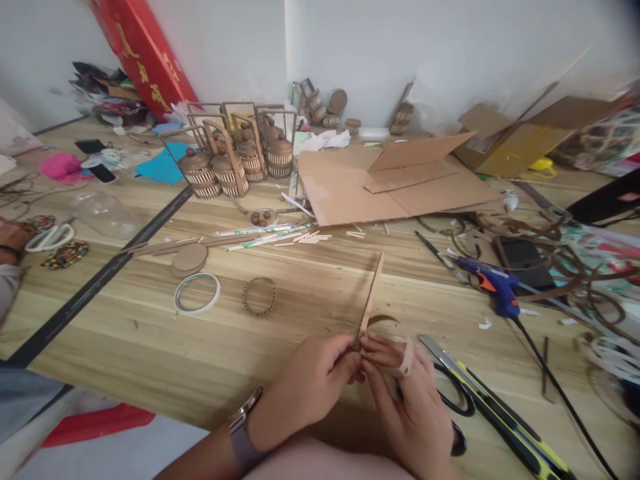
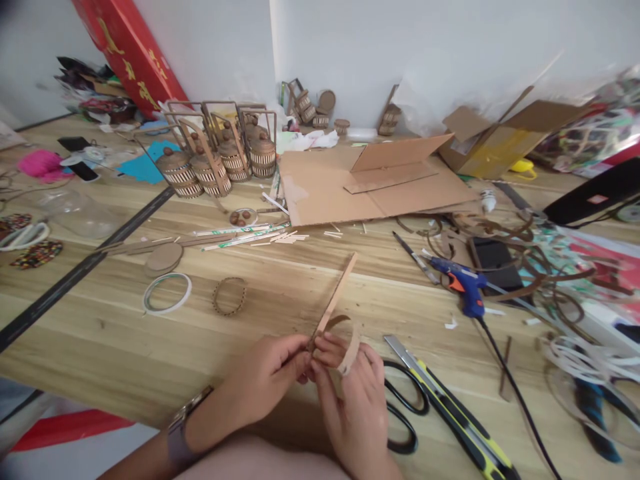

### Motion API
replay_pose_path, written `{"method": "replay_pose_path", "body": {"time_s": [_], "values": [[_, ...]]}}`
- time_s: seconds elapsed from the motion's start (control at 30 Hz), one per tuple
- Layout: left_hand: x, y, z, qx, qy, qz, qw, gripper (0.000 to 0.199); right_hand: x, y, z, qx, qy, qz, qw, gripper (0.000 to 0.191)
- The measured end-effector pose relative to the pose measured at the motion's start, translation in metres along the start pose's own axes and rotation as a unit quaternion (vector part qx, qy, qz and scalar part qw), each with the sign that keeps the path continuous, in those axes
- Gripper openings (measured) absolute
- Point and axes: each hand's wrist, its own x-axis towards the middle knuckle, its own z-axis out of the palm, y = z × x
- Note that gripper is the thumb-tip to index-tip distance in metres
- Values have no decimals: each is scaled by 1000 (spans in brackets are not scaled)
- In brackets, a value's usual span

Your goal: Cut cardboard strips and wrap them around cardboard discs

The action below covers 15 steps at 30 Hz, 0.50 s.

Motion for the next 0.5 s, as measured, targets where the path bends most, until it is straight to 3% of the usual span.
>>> {"method": "replay_pose_path", "body": {"time_s": [0.2,0.33,0.5], "values": [[-2,1,-2,-17,-11,40,999,27,-5,2,-2,2,2,33,999,10],[0,3,-6,-30,-33,32,999,28,-6,1,-3,33,6,83,996,12],[2,3,-6,-24,-20,-2,1000,25,-2,-2,-2,56,7,43,997,13]]}}
